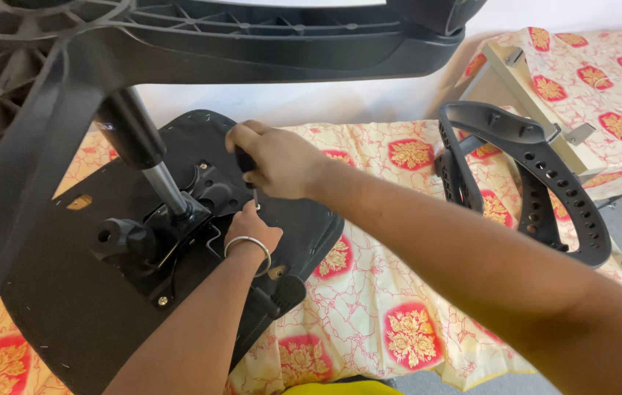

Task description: The person uses a screwdriver to tighten screws on the underside of an office chair seat, securing the seat to the gas lift mechanism. The person works on multiple screws around the central mounting plate.

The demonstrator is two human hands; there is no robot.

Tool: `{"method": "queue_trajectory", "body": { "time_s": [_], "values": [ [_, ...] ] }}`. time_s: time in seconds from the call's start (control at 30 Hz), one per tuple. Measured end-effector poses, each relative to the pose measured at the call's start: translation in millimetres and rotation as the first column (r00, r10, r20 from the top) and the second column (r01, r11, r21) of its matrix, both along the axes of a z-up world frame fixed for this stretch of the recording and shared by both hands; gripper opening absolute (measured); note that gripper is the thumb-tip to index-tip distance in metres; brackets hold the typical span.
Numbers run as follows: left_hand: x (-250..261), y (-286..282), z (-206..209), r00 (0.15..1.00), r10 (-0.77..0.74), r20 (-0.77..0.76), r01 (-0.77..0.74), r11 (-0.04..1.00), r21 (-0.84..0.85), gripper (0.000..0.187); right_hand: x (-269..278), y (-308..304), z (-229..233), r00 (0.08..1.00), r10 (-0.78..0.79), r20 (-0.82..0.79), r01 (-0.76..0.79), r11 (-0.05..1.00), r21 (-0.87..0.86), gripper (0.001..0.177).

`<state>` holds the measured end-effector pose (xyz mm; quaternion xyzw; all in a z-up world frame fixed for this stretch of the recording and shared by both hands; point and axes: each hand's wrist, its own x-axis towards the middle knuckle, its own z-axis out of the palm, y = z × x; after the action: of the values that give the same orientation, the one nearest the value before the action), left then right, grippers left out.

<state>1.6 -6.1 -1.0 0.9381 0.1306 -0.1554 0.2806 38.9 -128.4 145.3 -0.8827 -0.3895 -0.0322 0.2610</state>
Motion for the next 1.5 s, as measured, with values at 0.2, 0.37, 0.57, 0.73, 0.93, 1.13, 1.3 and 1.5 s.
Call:
{"method": "queue_trajectory", "body": {
  "time_s": [0.2, 0.37, 0.57, 0.73, 0.93, 1.13, 1.3, 1.5],
  "values": [
    [0, 2, 3, 1.000, 0.019, 0.000, -0.019, 0.999, -0.028, 0.088, 9, -3, 10, 0.929, 0.361, -0.086, -0.363, 0.931, -0.015, 0.040],
    [-1, 1, 6, 1.000, 0.012, -0.026, -0.012, 1.000, -0.007, 0.085, 7, 6, 5, 0.936, 0.320, -0.147, -0.319, 0.947, 0.028, 0.040],
    [-2, 5, 1, 1.000, 0.019, -0.003, -0.019, 0.999, -0.044, 0.089, 1, 16, -2, 0.970, 0.216, -0.116, -0.207, 0.975, 0.081, 0.043],
    [-3, 4, 1, 1.000, 0.025, 0.018, -0.024, 0.997, -0.078, 0.089, 19, -1, 1, 0.929, 0.228, -0.293, -0.199, 0.972, 0.126, 0.038],
    [-5, 4, 5, 0.998, 0.065, 0.016, -0.063, 0.993, -0.103, 0.081, 40, -14, 7, 0.877, 0.347, -0.332, -0.328, 0.938, 0.113, 0.037],
    [1, 6, -3, 0.997, 0.065, 0.051, -0.061, 0.995, -0.077, 0.075, 15, -21, -3, 0.955, 0.172, -0.243, -0.146, 0.982, 0.123, 0.041],
    [1, 4, -3, 0.999, 0.036, 0.034, -0.033, 0.997, -0.065, 0.080, -6, -8, -15, 0.982, -0.132, -0.136, 0.147, 0.983, 0.111, 0.046],
    [-3, 0, 10, 1.000, -0.001, -0.030, 0.000, 0.999, -0.039, 0.085, -16, 3, -13, 0.975, -0.173, -0.139, 0.190, 0.975, 0.112, 0.048]
  ]
}}
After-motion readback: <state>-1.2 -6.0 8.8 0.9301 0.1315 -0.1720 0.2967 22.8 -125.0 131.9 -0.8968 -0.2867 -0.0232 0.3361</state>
